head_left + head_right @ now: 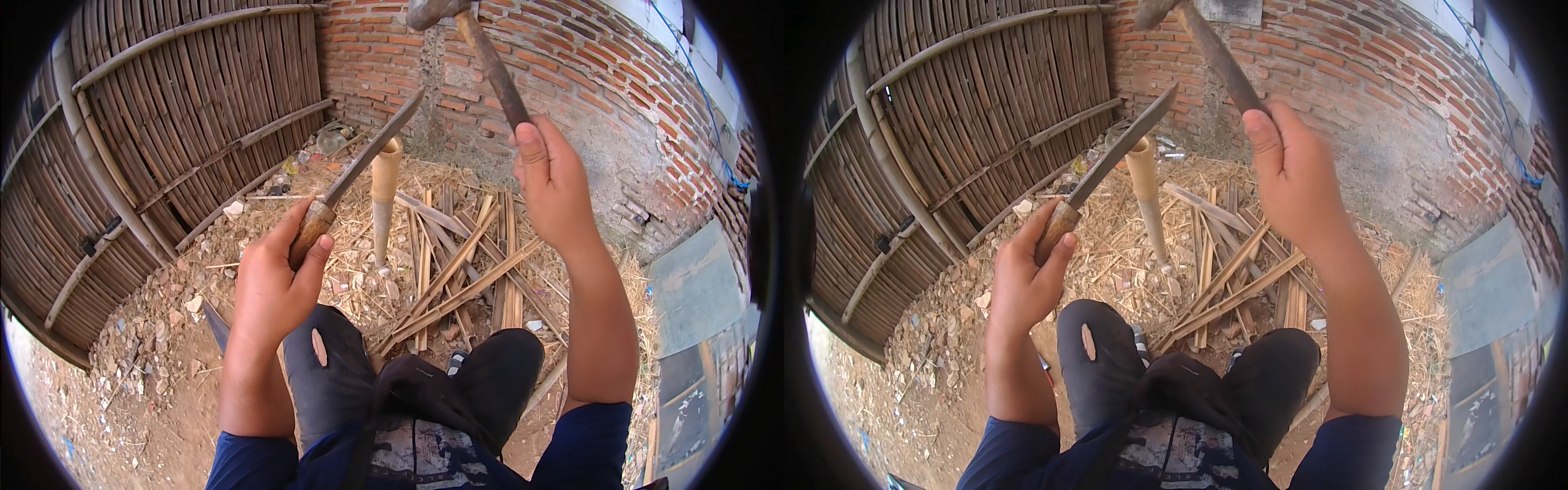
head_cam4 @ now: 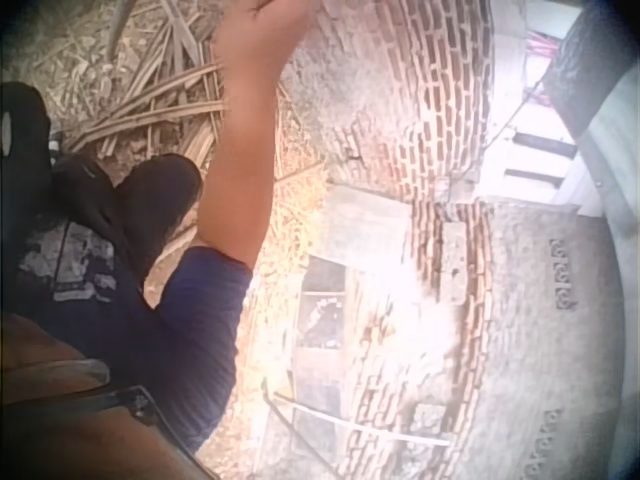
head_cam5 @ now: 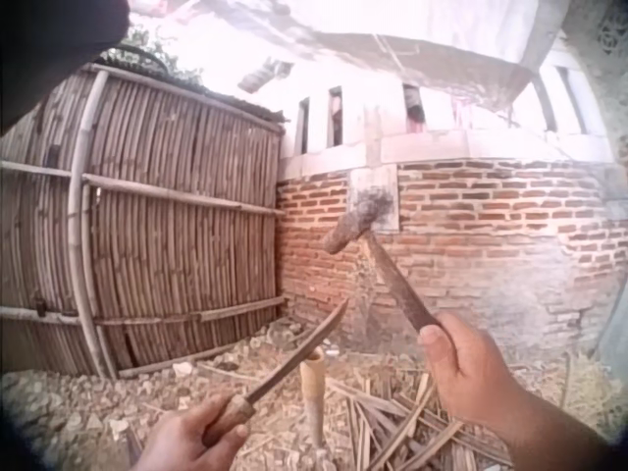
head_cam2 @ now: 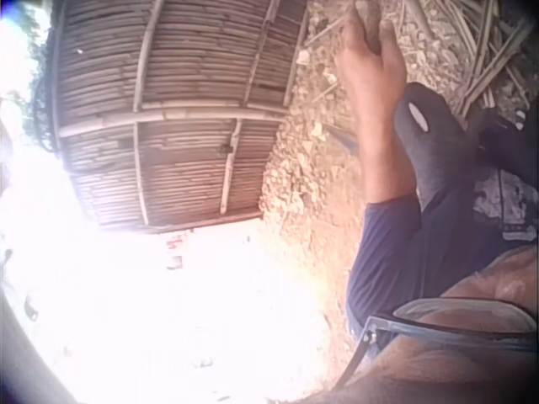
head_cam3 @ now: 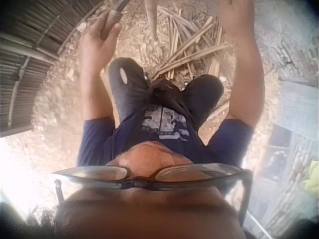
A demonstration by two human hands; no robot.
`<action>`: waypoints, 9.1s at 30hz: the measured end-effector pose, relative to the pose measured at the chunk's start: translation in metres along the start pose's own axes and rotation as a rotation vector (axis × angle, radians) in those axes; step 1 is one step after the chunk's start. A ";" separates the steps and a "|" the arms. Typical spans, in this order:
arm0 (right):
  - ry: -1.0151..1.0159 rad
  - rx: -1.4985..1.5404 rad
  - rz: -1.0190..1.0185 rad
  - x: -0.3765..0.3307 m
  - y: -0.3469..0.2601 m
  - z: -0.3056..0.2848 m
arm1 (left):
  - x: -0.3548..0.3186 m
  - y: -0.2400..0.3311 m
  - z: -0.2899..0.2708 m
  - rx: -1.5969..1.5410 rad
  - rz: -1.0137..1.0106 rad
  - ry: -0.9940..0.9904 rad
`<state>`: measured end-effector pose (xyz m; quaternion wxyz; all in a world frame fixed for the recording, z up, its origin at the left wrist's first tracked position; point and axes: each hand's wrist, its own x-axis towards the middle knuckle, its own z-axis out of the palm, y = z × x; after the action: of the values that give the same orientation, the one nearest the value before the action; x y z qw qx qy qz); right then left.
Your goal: The person splits a length of bamboo into strips using a knife and a hammer, striking the back of the knife blade to drive it through the wood while holding the bamboo upright.
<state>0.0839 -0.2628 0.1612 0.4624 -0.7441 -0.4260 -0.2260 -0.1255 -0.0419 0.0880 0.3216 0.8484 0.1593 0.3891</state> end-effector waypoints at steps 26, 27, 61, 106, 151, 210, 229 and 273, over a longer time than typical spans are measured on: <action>-0.030 -0.113 0.093 -0.027 0.012 -0.003 | -0.008 0.003 0.001 0.025 0.045 -0.005; -0.129 -0.205 0.095 -0.028 0.021 0.003 | -0.008 0.002 0.002 0.034 0.051 -0.006; 0.079 0.020 0.123 -0.033 0.017 0.003 | -0.015 0.009 -0.004 0.102 0.054 0.002; -0.252 -0.176 0.129 -0.050 0.051 0.050 | -0.013 0.009 -0.003 0.195 0.128 0.005; -0.036 0.293 0.156 -0.023 -0.017 0.011 | 0.044 -0.012 -0.005 0.388 0.044 0.015; 0.023 0.084 0.103 0.019 0.021 0.003 | 0.051 -0.041 0.028 0.435 -0.064 0.021; -0.267 -0.399 0.086 0.032 0.037 0.015 | 0.050 -0.035 0.030 0.481 -0.087 -0.008; -0.212 -0.136 0.241 0.011 0.038 0.001 | 0.074 -0.045 0.013 0.579 -0.065 -0.052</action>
<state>0.1219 -0.2656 0.1496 0.3872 -0.8389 -0.3640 -0.1175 -0.0690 0.0243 0.0929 0.0822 0.9090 0.2826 0.2951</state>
